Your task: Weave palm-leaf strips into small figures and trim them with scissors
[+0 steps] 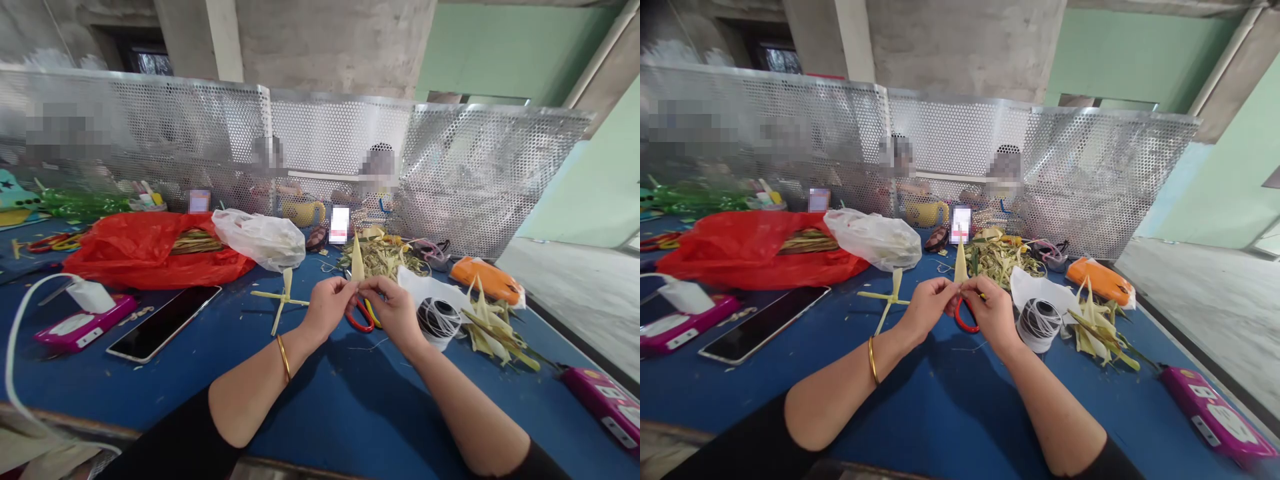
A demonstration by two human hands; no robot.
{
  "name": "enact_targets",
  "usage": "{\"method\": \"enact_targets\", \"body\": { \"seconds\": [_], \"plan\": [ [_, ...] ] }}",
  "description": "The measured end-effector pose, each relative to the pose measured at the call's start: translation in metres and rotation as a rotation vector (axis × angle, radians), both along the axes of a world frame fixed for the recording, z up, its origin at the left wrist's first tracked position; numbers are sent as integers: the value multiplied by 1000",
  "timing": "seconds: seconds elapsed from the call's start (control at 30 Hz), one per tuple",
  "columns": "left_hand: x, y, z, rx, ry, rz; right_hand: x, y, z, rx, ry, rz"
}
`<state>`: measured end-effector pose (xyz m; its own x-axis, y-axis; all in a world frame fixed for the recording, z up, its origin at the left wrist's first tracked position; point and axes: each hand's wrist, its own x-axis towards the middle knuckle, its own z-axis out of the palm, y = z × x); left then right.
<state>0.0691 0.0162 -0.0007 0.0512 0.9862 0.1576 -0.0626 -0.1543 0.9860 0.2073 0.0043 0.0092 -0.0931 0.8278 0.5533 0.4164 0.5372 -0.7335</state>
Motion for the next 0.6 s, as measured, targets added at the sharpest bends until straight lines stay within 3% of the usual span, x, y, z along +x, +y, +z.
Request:
{"method": "enact_targets", "body": {
  "seconds": [0.17,0.6],
  "plan": [
    [1,-3,7,-116,-120,-28,1,0,-3,82,-76,-31],
    [-3,-6,11,-220,-206,-76,2,-2,2,-5,-70,-86]
  ]
}}
